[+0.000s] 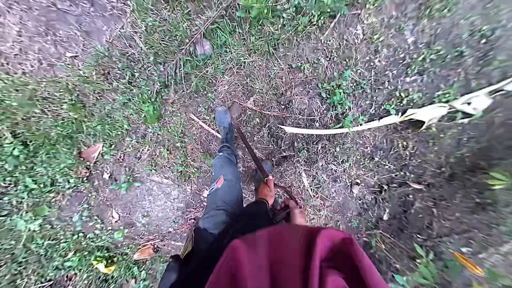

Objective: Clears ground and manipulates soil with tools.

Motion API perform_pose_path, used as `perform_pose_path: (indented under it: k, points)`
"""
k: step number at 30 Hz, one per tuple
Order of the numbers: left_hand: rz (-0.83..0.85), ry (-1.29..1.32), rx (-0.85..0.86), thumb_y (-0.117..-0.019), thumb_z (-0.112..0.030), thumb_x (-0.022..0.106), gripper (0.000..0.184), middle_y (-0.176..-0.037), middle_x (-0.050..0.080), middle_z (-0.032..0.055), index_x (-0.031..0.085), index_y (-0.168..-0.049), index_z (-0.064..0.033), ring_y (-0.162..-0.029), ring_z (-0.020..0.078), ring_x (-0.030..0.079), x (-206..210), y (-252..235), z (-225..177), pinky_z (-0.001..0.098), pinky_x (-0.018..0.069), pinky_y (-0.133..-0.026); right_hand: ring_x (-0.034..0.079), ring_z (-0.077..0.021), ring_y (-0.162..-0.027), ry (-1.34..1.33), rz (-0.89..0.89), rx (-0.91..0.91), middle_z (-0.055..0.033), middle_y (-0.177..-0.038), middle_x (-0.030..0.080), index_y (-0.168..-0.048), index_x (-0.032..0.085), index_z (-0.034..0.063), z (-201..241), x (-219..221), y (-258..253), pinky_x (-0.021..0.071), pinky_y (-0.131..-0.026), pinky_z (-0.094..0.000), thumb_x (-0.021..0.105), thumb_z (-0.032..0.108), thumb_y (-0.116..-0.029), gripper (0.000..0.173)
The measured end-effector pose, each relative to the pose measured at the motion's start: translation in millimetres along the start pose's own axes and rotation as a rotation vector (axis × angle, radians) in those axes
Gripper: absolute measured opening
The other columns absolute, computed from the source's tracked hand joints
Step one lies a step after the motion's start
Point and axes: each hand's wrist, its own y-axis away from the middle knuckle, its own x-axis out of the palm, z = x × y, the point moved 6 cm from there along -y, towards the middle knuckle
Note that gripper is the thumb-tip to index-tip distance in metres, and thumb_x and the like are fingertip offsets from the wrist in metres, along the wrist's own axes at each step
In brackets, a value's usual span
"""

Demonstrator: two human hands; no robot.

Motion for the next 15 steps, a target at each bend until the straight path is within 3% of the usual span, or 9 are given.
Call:
perform_pose_path:
  k: [2,3,5,7,10,11,13,15]
  points:
    - [0.097,-0.019,-0.059,-0.1106,-0.054,0.011,0.077,-0.139,0.058,0.0298,0.047,-0.148,0.0035,-0.128,0.0405,0.06,21.3,15.5,27.4,0.0594,0.0456,-0.109,0.067,-0.0202,-0.067,-0.002,0.185,0.493,-0.0115,-0.077,0.067,-0.107,0.06,-0.0078,-48.3,-35.2,1.9,0.06,-0.066,-0.0388,0.053,0.007,-0.1008,0.017]
    - [0.082,-0.012,-0.046,-0.1109,-0.053,0.011,0.077,-0.139,0.058,0.0306,0.048,-0.147,0.004,-0.128,0.0415,0.06,23.7,14.4,24.4,0.0599,0.0449,-0.11,0.067,-0.0225,-0.07,-0.012,0.209,0.562,-0.0133,-0.079,0.067,-0.111,0.06,-0.0077,-52.0,-38.2,-3.4,0.0603,-0.068,-0.0414,0.054,0.008,-0.1015,0.019]
    - [0.025,0.009,0.015,-0.1115,-0.052,0.013,0.075,-0.135,0.061,0.0308,0.052,-0.144,0.0037,-0.123,0.0418,0.063,10.5,-6.2,1.3,0.0601,0.047,-0.107,0.067,-0.0224,-0.069,-0.073,0.21,0.551,-0.0136,-0.079,0.067,-0.11,0.061,-0.0077,-42.5,-20.1,-23.2,0.06,-0.067,-0.0412,0.054,0.01,-0.1025,0.021]
    - [0.116,0.045,-0.02,-0.1117,-0.051,0.011,0.076,-0.134,0.059,0.0327,0.051,-0.145,0.0037,-0.12,0.0434,0.063,10.5,14.9,9.9,0.0606,0.0479,-0.103,0.065,-0.0211,-0.064,-0.179,0.162,0.616,-0.0108,-0.074,0.065,-0.101,0.059,-0.0045,-39.0,-26.8,0.3,0.0601,-0.064,-0.0399,0.051,0.009,-0.1027,0.016]
    - [0.073,0.189,-0.055,-0.1112,-0.054,0.018,0.074,-0.137,0.058,0.032,0.052,-0.145,0.0029,-0.126,0.0427,0.059,-37.1,29.7,-19.5,0.0596,0.0451,-0.107,0.06,-0.0182,-0.054,-0.401,0.151,0.665,-0.0051,-0.063,0.058,-0.084,0.054,0.0043,10.4,13.6,12.5,0.0585,-0.059,-0.0386,0.045,0.009,-0.1025,0.021]
    - [0.041,0.229,-0.068,-0.1108,-0.056,0.022,0.075,-0.133,0.06,0.0317,0.056,-0.14,0.0041,-0.123,0.0421,0.06,-59.9,33.1,-35.2,0.0593,0.0463,-0.105,0.059,-0.0178,-0.053,-0.435,0.154,0.657,-0.0045,-0.062,0.056,-0.081,0.053,0.005,34.2,32.5,12.9,0.0582,-0.058,-0.0381,0.046,0.008,-0.1018,0.022]
    - [0.03,0.243,-0.126,-0.1102,-0.058,0.022,0.077,-0.124,0.062,0.031,0.061,-0.13,0.0055,-0.115,0.0413,0.062,-87.7,39.7,-64.5,0.0596,0.0485,-0.098,0.058,-0.0169,-0.051,-0.432,0.143,0.602,-0.0037,-0.06,0.055,-0.079,0.054,0.0046,72.3,53.8,9.3,0.0575,-0.056,-0.0372,0.048,0.008,-0.1009,0.023]
    - [0.047,0.197,-0.143,-0.1106,-0.057,0.022,0.076,-0.124,0.063,0.0308,0.062,-0.128,0.0058,-0.117,0.0416,0.062,-90.5,23.7,-75.7,0.0602,0.0483,-0.1,0.059,-0.0152,-0.051,-0.415,0.164,0.554,-0.0024,-0.06,0.057,-0.082,0.057,0.0031,77.4,59.7,-7.4,0.0585,-0.056,-0.0357,0.048,0.008,-0.102,0.022]
